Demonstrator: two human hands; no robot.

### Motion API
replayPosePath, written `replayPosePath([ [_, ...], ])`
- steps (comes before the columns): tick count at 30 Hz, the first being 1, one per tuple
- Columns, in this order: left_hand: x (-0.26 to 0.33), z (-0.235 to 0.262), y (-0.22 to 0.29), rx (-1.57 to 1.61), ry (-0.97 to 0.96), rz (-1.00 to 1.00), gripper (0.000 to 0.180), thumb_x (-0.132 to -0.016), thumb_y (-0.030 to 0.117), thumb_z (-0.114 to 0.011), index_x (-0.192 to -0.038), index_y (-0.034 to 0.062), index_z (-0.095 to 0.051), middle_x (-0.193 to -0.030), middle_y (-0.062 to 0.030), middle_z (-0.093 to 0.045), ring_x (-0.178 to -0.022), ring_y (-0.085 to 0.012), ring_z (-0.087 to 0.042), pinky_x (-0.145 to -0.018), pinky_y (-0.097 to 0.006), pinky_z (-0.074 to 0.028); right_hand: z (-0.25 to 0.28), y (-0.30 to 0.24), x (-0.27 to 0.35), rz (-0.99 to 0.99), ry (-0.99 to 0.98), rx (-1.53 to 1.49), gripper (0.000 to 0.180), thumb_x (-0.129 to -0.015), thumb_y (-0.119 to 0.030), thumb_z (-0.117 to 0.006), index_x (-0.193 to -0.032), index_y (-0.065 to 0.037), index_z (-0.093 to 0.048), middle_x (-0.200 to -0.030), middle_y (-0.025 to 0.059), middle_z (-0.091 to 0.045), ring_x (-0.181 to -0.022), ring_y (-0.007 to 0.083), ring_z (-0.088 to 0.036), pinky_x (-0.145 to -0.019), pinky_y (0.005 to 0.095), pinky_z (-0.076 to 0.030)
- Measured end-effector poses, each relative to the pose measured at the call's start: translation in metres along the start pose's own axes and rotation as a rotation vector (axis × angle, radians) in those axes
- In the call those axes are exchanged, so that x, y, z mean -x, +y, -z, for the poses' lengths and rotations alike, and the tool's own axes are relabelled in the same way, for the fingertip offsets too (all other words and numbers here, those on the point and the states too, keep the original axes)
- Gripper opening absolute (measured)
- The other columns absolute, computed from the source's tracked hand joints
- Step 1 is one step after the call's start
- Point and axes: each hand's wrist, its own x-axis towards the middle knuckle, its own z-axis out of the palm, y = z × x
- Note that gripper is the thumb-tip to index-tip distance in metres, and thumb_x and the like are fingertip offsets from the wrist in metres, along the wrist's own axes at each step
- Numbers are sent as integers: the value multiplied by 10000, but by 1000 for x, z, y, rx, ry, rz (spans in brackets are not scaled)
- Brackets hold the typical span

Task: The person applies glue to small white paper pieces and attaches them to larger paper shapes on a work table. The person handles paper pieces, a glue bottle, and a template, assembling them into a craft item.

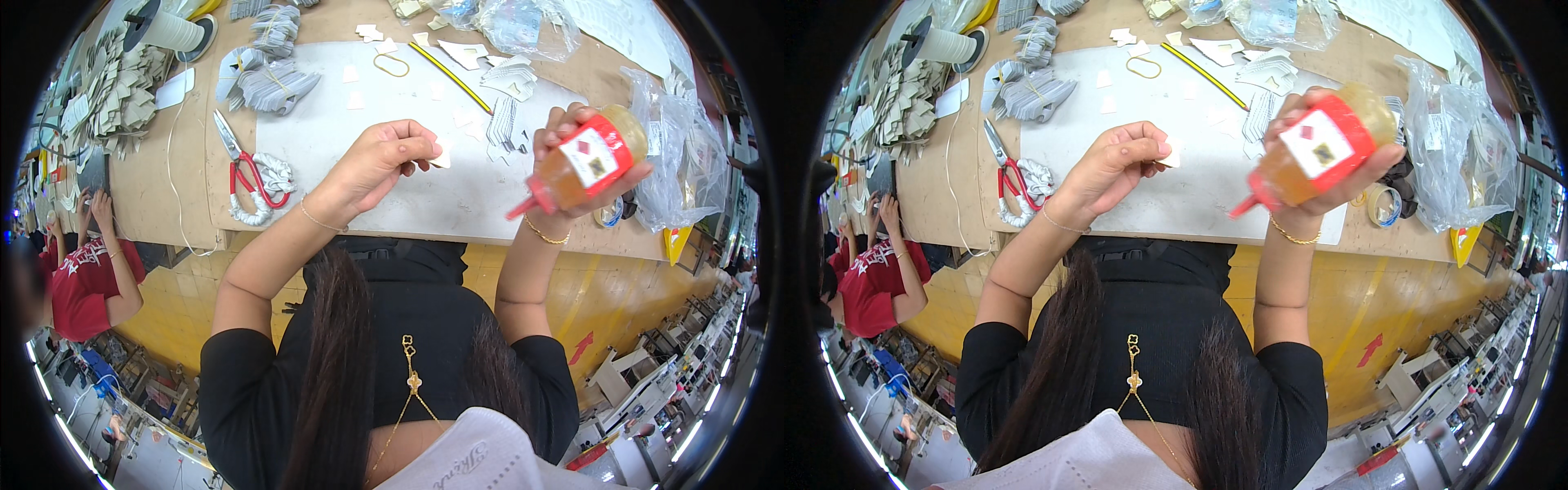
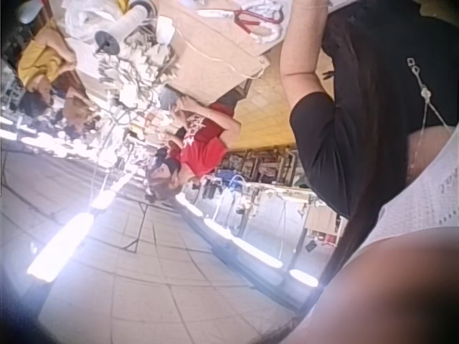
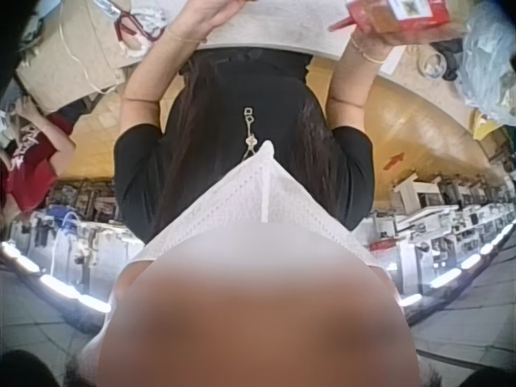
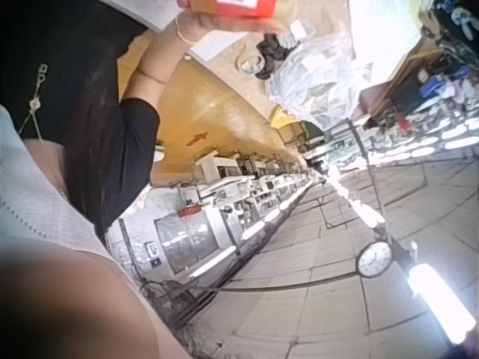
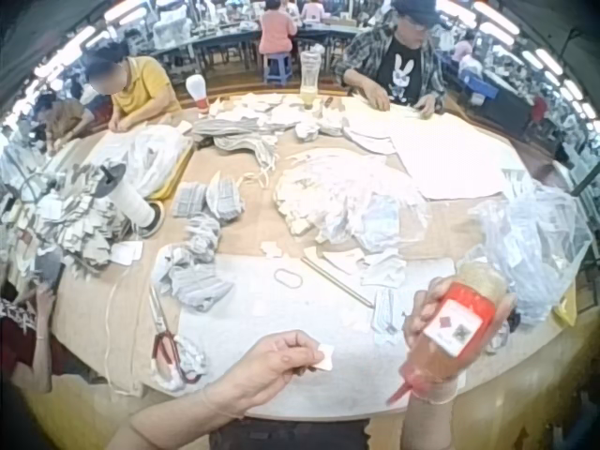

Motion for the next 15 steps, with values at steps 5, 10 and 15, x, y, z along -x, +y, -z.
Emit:
replayPosePath([
  [5, -27, 18, -4, -594, 276, -356, 226, -776, 169, -680, -935, 41, -584, -773, -41, -651, -730, -129, -570, -706, -238, -387, 11, -14, 2, 1, -35, -153, 881, -755, -773, -457, -1100, 35, -515, -948, 155, -611, -838, 257, -586, -659, 340, -494],
  [10, -64, 51, 10, -1202, 558, -526, 261, -755, 125, -672, -972, 36, -558, -781, -47, -640, -778, -183, -579, -773, -335, -403, 13, -15, 8, -12, 14, -135, 875, -753, -773, -461, -1083, 35, -523, -925, 154, -619, -829, 248, -587, -669, 338, -501],
  [15, -75, 62, 10, -1469, 676, -588, 232, -730, 139, -671, -941, 80, -595, -891, -47, -603, -903, -230, -527, -818, -374, -337, 13, -15, 8, -9, 30, -158, 880, -746, -768, -479, -1077, 46, -522, -911, 157, -621, -834, 238, -588, -702, 333, -511],
])
